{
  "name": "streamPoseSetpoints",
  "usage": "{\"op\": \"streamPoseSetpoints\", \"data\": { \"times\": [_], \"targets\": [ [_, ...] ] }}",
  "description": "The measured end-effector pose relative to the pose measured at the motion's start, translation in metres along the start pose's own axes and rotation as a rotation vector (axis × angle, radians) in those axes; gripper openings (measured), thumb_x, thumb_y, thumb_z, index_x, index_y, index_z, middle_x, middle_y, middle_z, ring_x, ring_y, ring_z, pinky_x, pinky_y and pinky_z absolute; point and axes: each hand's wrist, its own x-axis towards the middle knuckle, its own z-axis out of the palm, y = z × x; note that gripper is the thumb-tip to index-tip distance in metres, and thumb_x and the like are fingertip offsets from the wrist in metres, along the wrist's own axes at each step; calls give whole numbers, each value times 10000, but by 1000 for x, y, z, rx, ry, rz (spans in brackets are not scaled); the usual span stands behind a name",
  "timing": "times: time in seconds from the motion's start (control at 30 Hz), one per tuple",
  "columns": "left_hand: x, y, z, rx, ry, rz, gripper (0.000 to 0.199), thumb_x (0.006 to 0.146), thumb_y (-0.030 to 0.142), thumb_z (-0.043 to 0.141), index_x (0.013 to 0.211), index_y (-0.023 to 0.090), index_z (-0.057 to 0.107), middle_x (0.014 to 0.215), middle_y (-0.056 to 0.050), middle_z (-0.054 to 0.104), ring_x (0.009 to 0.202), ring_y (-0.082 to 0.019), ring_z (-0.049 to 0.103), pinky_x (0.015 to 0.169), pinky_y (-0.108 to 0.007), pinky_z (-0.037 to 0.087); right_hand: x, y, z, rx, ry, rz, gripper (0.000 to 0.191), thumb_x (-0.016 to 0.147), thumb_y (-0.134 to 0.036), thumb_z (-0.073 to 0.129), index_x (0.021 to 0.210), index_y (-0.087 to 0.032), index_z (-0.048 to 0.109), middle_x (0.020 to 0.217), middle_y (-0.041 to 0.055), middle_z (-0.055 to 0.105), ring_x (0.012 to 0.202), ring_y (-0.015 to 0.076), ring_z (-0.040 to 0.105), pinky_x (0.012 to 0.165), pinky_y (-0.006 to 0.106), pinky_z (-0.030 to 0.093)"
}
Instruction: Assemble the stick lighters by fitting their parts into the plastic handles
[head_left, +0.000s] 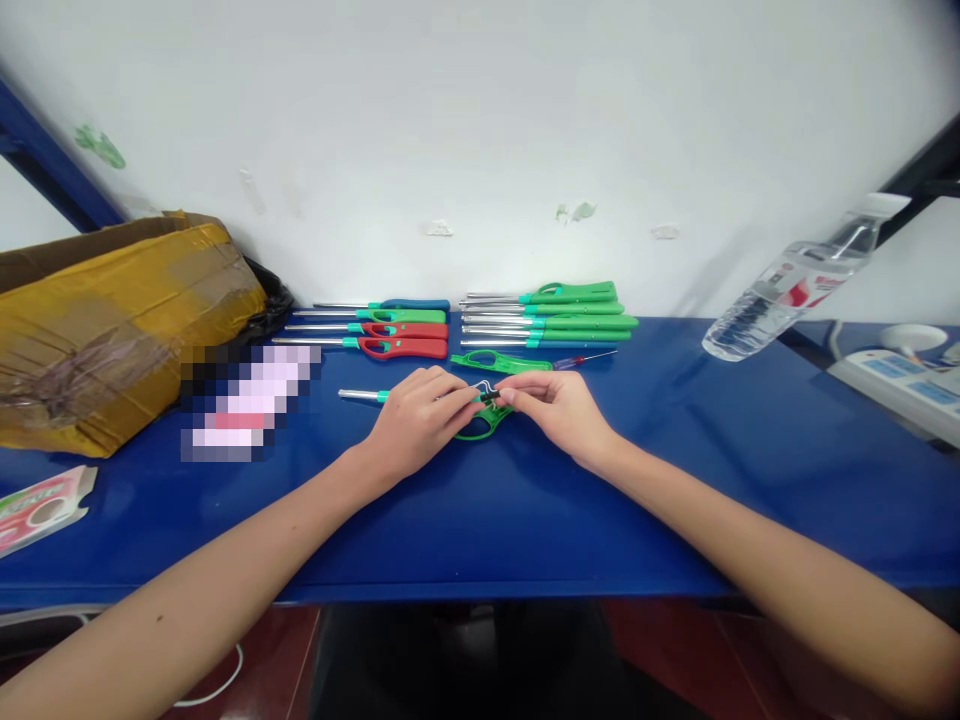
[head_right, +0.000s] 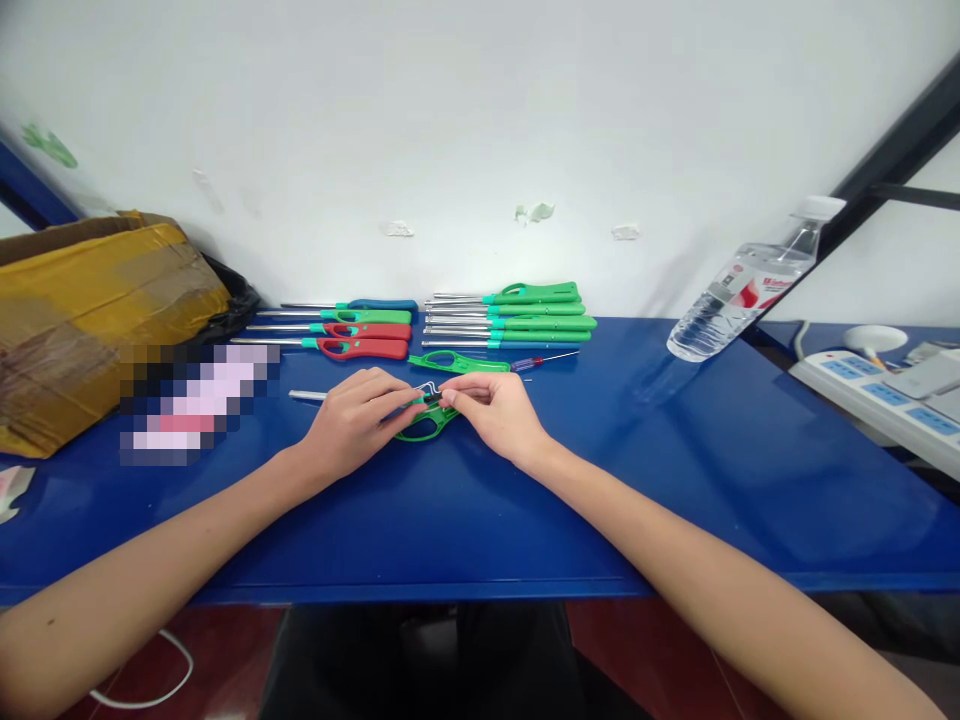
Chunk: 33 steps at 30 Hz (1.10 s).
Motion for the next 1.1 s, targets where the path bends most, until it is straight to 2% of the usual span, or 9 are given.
{"op": "streamPoseSetpoints", "data": {
  "times": [0.2, 0.37, 0.47, 0.6, 0.7, 0.8, 0.87, 0.97, 1.1],
  "targets": [
    [0, 1, -1, 44, -26, -16, 144, 959, 263, 545, 931, 183, 662, 829, -37, 694, 737, -151, 586, 699, -296, 464, 1, 3, 1, 36, 0, 29, 290, 720, -399, 749, 880, -156, 739, 817, 71, 765, 806, 210, 726, 820, 382, 582],
    [-1, -1, -1, 3, -29, -23, 134, 946, 247, 569, 929, 166, 675, 832, -48, 698, 743, -159, 601, 704, -303, 476, 2, 4, -4, -303, -15, -186, 200, 828, -349, 642, 895, -185, 734, 881, 61, 756, 772, 192, 698, 730, 342, 566],
    [-2, -3, 2, -79, -50, -49, 149, 949, 257, 568, 942, 162, 683, 845, -55, 700, 758, -160, 614, 721, -295, 494, 3, 4, -9, -524, -53, -341, 146, 857, -288, 614, 892, -211, 733, 906, 48, 747, 825, 193, 681, 766, 334, 538],
    [-2, -6, 4, -182, -119, -88, 190, 965, 281, 538, 991, 166, 687, 898, -65, 700, 807, -168, 626, 726, -281, 510, 6, 6, -15, -585, -151, -384, 112, 851, -260, 630, 887, -215, 725, 896, 34, 740, 818, 181, 678, 777, 315, 522],
    [0, -10, -1, -163, -165, -123, 248, 954, 347, 551, 1076, 170, 674, 986, -85, 692, 900, -201, 633, 797, -323, 512, 6, 7, -14, -616, -131, -384, 114, 856, -249, 622, 894, -211, 724, 898, 37, 741, 805, 180, 681, 760, 312, 522],
    [3, -21, -12, -8, -136, -289, 346, 923, 426, 577, 1142, 169, 647, 1081, -119, 670, 1015, -270, 613, 907, -426, 479, 5, 7, -11, -660, -84, -391, 110, 860, -240, 620, 882, -215, 725, 890, 38, 748, 805, 188, 682, 746, 319, 521],
    [2, -31, -20, 184, -101, -505, 420, 914, 454, 562, 1202, 152, 611, 1179, -178, 622, 1116, -358, 558, 960, -542, 425, 4, 7, -9, -687, -61, -400, 108, 862, -233, 618, 870, -216, 724, 881, 37, 750, 807, 193, 682, 745, 326, 520],
    [-5, -48, -28, 391, -156, -778, 587, 892, 528, 539, 1308, 114, 525, 1282, -274, 526, 1184, -485, 472, 936, -702, 349, 2, 7, -6, -710, -39, -404, 110, 864, -228, 615, 868, -211, 724, 882, 40, 749, 812, 200, 679, 749, 339, 523],
    [-17, -67, -30, 382, -206, -952, 684, 870, 625, 488, 1338, 126, 482, 1308, -303, 484, 1187, -517, 454, 870, -715, 387, 0, 9, -5, -710, -4, -375, 128, 870, -245, 603, 874, -215, 728, 897, 50, 744, 807, 208, 675, 736, 350, 537]
  ]
}}
